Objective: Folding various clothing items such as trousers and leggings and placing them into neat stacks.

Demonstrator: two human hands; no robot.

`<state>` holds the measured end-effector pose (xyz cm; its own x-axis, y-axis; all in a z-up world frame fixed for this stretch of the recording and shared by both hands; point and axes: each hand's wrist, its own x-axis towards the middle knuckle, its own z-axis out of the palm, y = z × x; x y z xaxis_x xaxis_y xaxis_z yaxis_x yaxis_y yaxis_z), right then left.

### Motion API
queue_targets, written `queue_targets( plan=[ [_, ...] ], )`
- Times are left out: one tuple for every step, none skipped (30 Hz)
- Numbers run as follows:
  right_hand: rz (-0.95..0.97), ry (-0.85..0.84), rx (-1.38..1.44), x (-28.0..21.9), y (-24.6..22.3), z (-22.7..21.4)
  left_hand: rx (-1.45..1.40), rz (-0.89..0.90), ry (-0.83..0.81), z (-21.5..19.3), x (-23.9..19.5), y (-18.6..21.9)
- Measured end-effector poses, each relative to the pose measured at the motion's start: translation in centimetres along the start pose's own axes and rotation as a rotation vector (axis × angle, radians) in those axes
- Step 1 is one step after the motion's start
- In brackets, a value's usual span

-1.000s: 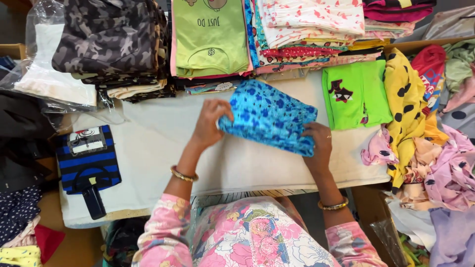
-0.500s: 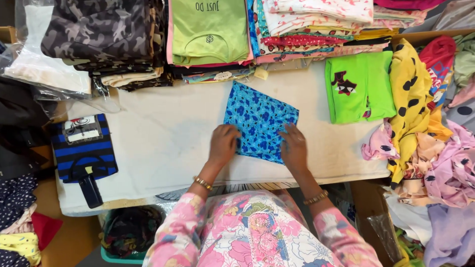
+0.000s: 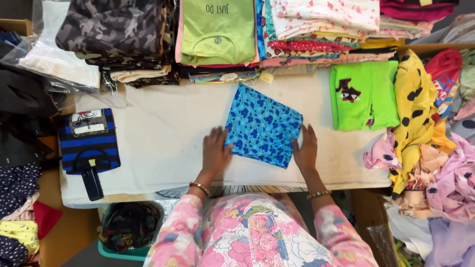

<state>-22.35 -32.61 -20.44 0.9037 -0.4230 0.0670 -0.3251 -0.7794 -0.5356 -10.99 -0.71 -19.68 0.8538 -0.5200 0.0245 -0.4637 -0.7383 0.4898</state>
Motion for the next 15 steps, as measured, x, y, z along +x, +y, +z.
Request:
queue_targets(
  plan=[
    [0.114, 0.042, 0.156, -0.8, 0.8, 0.2, -0.075, -0.116, 0.093, 0.8, -0.6, -1.2],
    [0.112, 0.044, 0.155, -0.9, 0.9, 0.9, -0.075, -0.115, 0.096, 0.5, 0.1, -1.1],
    [0.219, 0.053, 0.316, -1.2, 1.0, 1.5, -0.2, -0.197, 0.137, 0.2, 0.5, -0.9],
    [0.327, 0.062, 0.477, -1.5, 1.2, 2.1, -0.324, -0.28, 0.177, -0.1, 0.9, -0.7],
    [0.319, 0.064, 0.477, -1.0, 0.7, 2.3, -0.325, -0.279, 0.185, 1.5, 2.0, -1.4],
    [0.429, 0.067, 0.533, -0.5, 0.2, 2.4, -0.521, -0.332, 0.206, 3.1, 3.0, -2.1],
    [0.538, 0.069, 0.59, 0.0, -0.4, 2.6, -0.717, -0.383, 0.228, 4.6, 4.1, -2.8],
    [0.528, 0.07, 0.591, 0.3, 0.4, 3.3, -0.718, -0.38, 0.238, 3.6, 5.1, -2.1],
    [0.609, 0.009, 0.677, 0.7, 1.2, 3.9, -0.602, -0.454, 0.131, 2.7, 6.1, -1.3],
    [0.689, -0.055, 0.761, 1.1, 2.0, 4.5, -0.485, -0.526, 0.024, 1.8, 7.2, -0.5],
    [0.68, -0.052, 0.763, 1.3, 1.9, 4.2, -0.487, -0.522, 0.032, 2.5, 7.6, -1.0],
    [0.67, -0.146, 0.854, 1.6, 1.7, 3.9, -0.637, -0.506, -0.09, 3.3, 8.0, -1.5],
    [0.66, -0.242, 0.943, 1.7, 1.7, 3.6, -0.785, -0.486, -0.217, 4.2, 8.3, -1.8],
    [0.653, -0.238, 0.943, 1.6, 1.1, 3.0, -0.786, -0.481, -0.212, 4.1, 8.4, -1.4],
    [0.609, -0.269, 0.941, 1.5, 0.4, 2.5, -0.903, -0.5, -0.262, 4.0, 8.4, -0.9]
  ],
)
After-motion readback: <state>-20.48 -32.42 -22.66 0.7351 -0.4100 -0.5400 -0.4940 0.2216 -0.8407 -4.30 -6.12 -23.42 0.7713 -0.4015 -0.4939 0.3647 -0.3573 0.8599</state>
